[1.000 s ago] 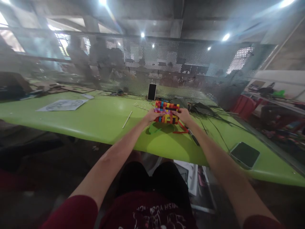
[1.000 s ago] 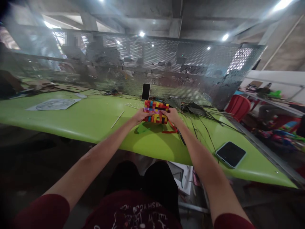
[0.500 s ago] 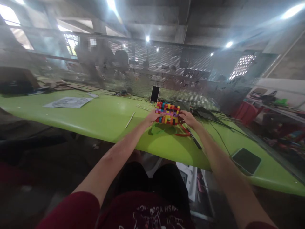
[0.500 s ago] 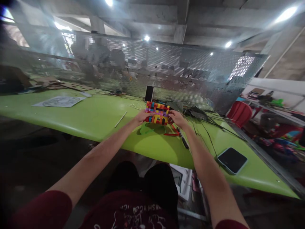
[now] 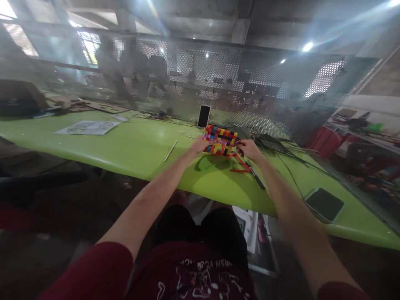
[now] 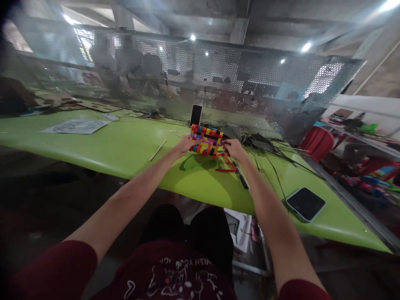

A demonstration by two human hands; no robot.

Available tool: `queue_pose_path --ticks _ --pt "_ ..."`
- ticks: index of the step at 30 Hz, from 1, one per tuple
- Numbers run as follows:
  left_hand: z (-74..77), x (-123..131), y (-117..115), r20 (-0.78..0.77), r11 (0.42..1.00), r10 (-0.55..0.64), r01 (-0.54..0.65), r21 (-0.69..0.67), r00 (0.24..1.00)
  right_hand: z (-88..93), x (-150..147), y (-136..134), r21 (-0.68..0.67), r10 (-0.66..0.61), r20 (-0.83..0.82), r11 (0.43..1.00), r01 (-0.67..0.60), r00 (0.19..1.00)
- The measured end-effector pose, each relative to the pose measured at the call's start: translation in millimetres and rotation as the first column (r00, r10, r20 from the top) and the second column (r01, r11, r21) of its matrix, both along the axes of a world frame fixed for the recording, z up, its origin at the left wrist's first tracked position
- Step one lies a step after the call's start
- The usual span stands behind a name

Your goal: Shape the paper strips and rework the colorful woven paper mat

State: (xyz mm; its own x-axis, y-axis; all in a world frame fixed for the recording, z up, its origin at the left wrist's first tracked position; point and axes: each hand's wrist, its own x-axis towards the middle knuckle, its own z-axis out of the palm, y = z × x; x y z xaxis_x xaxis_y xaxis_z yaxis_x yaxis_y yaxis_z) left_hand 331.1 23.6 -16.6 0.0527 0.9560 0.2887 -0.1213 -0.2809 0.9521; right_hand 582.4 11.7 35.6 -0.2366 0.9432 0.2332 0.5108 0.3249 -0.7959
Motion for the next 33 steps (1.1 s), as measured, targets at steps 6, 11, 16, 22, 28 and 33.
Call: queue_pose_path --ticks 6,11,16,22,28,33 --pt "4.3 -1 -5 0.021 0.994 0.04 -0.038 -0.102 0.999 6.2 11 2 -0.122 0.049 0.023 0.991 -0.046 0.999" --pt "2.6 1 -2 0.04 0.994 0.049 -0.044 -0.103 0.998 7.1 19 4 -0.163 0.076 0.01 0.984 -0.074 0.997" --pt "3.1 0 1 0.072 0.992 0.049 -0.04 -0.116 0.996 9.7 19 -2 -0.211 0.107 -0.016 0.971 -0.108 0.994" --pt "6.8 -2 -1 0.105 0.993 0.059 -0.047 -0.109 0.993 10.3 28 -1 -0.256 0.137 -0.044 0.956 -0.144 0.99" --pt "7.9 -11 0 0.055 0.994 0.036 -0.03 -0.103 0.998 7.0 49 7 -0.237 0.123 0.025 0.965 -0.114 0.992" --pt "2.8 -4 -3 -0.167 0.998 -0.05 0.045 -0.037 0.985 1.1 40 7 -0.208 0.159 0.215 0.971 -0.114 0.964"
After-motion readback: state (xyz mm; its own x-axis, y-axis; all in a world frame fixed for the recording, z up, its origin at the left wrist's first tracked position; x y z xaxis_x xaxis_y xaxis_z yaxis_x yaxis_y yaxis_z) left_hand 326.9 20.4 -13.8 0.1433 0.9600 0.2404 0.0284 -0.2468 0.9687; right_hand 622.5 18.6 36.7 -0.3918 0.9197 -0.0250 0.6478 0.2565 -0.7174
